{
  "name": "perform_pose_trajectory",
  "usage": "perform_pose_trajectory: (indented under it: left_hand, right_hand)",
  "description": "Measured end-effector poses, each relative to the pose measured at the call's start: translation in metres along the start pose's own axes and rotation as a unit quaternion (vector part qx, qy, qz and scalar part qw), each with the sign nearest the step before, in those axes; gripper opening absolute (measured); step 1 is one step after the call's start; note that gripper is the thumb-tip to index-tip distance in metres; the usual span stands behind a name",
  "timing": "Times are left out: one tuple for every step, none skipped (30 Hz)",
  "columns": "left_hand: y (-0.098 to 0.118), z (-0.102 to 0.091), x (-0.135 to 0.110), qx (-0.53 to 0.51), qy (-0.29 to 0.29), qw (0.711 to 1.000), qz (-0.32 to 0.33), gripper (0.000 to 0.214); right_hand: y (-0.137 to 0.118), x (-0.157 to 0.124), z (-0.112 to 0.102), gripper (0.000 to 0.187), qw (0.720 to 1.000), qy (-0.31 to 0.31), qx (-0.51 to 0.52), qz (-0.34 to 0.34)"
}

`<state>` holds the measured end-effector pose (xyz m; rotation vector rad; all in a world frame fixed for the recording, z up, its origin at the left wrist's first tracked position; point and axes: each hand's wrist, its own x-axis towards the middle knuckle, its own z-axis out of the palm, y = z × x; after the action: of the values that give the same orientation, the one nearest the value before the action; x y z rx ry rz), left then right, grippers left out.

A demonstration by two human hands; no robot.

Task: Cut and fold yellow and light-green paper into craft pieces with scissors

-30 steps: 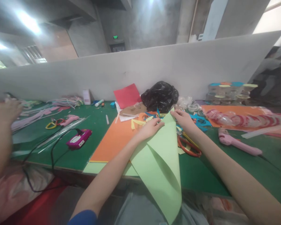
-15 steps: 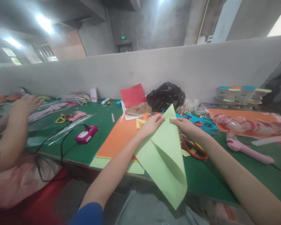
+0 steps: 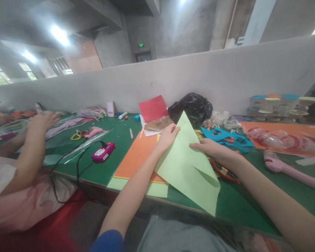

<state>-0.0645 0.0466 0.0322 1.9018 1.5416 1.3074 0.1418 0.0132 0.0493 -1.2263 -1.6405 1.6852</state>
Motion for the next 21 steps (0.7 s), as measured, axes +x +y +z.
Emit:
perform_pose_trajectory:
  left_hand:
    - [0.000, -0.001, 0.001, -0.004, 0.005, 1.000, 0.000, 0.028]
    - [-0.001, -0.002, 0.002, -0.008, 0.010, 1.000, 0.000, 0.028]
    - [-0.001, -0.004, 0.002, -0.012, 0.014, 1.000, 0.001, 0.029]
    - [-0.002, -0.005, 0.004, -0.015, 0.019, 1.000, 0.003, 0.029]
    - [-0.003, -0.007, 0.005, -0.018, 0.024, 1.000, 0.006, 0.029]
    - [-0.005, -0.009, 0.006, -0.021, 0.030, 0.999, 0.009, 0.029]
    - [-0.007, -0.012, 0.007, -0.026, 0.036, 0.999, 0.011, 0.028]
    - [-0.009, -0.014, 0.009, -0.033, 0.042, 0.999, 0.010, 0.028]
    - [-0.011, -0.016, 0.010, -0.042, 0.046, 0.998, 0.007, 0.028]
    - [-0.013, -0.017, 0.011, -0.053, 0.050, 0.997, 0.002, 0.027]
    - [-0.014, -0.019, 0.012, -0.064, 0.053, 0.997, -0.002, 0.027]
    - [-0.016, -0.020, 0.013, -0.072, 0.053, 0.996, -0.006, 0.026]
    - [-0.017, -0.021, 0.013, -0.079, 0.053, 0.995, -0.009, 0.026]
    - [-0.018, -0.022, 0.014, -0.085, 0.053, 0.995, -0.011, 0.026]
    - [-0.018, -0.022, 0.014, -0.090, 0.052, 0.995, -0.012, 0.026]
    - [-0.019, -0.023, 0.014, -0.095, 0.052, 0.994, -0.013, 0.026]
    - [-0.019, -0.023, 0.014, -0.101, 0.052, 0.993, -0.015, 0.026]
    - [-0.020, -0.023, 0.014, -0.107, 0.054, 0.993, -0.017, 0.026]
    - [-0.020, -0.023, 0.015, -0.111, 0.056, 0.992, -0.019, 0.026]
    - [-0.021, -0.024, 0.015, -0.113, 0.058, 0.992, -0.021, 0.027]
    - [-0.021, -0.024, 0.015, -0.115, 0.060, 0.991, -0.024, 0.028]
  right_hand:
    - [-0.001, 0.000, -0.001, 0.023, 1.000, 0.000, -0.005, -0.002]
    - [-0.001, 0.000, -0.003, 0.022, 1.000, 0.001, -0.013, -0.003]
    - [-0.001, 0.001, -0.005, 0.022, 1.000, 0.002, -0.022, -0.005]
    - [0.000, 0.002, -0.007, 0.022, 1.000, 0.003, -0.028, -0.009]
    - [0.001, 0.003, -0.009, 0.024, 0.999, 0.003, -0.029, -0.017]
    - [0.004, 0.005, -0.012, 0.027, 0.999, 0.003, -0.026, -0.027]
    - [0.006, 0.007, -0.014, 0.030, 0.999, 0.004, -0.024, -0.037]
    - [0.009, 0.009, -0.016, 0.034, 0.999, 0.005, -0.023, -0.045]
    - [0.011, 0.011, -0.017, 0.037, 0.998, 0.005, -0.023, -0.050]
    - [0.012, 0.012, -0.018, 0.040, 0.998, 0.002, -0.024, -0.054]
    - [0.012, 0.012, -0.017, 0.042, 0.998, -0.003, -0.025, -0.054]
    - [0.012, 0.011, -0.016, 0.043, 0.998, -0.008, -0.025, -0.053]
    - [0.010, 0.010, -0.015, 0.044, 0.998, -0.011, -0.022, -0.051]
    - [0.008, 0.009, -0.013, 0.045, 0.999, -0.013, -0.019, -0.046]
    - [0.006, 0.007, -0.011, 0.045, 0.999, -0.013, -0.015, -0.040]
    - [0.004, 0.006, -0.009, 0.045, 0.999, -0.013, -0.012, -0.036]
    - [0.002, 0.005, -0.008, 0.044, 0.999, -0.009, -0.012, -0.032]
    - [0.002, 0.005, -0.007, 0.043, 1.000, -0.002, -0.014, -0.028]
    - [0.001, 0.005, -0.007, 0.041, 1.000, 0.007, -0.017, -0.025]
    - [0.001, 0.005, -0.007, 0.040, 0.999, 0.018, -0.019, -0.023]
    - [0.002, 0.006, -0.008, 0.040, 0.999, 0.027, -0.021, -0.020]
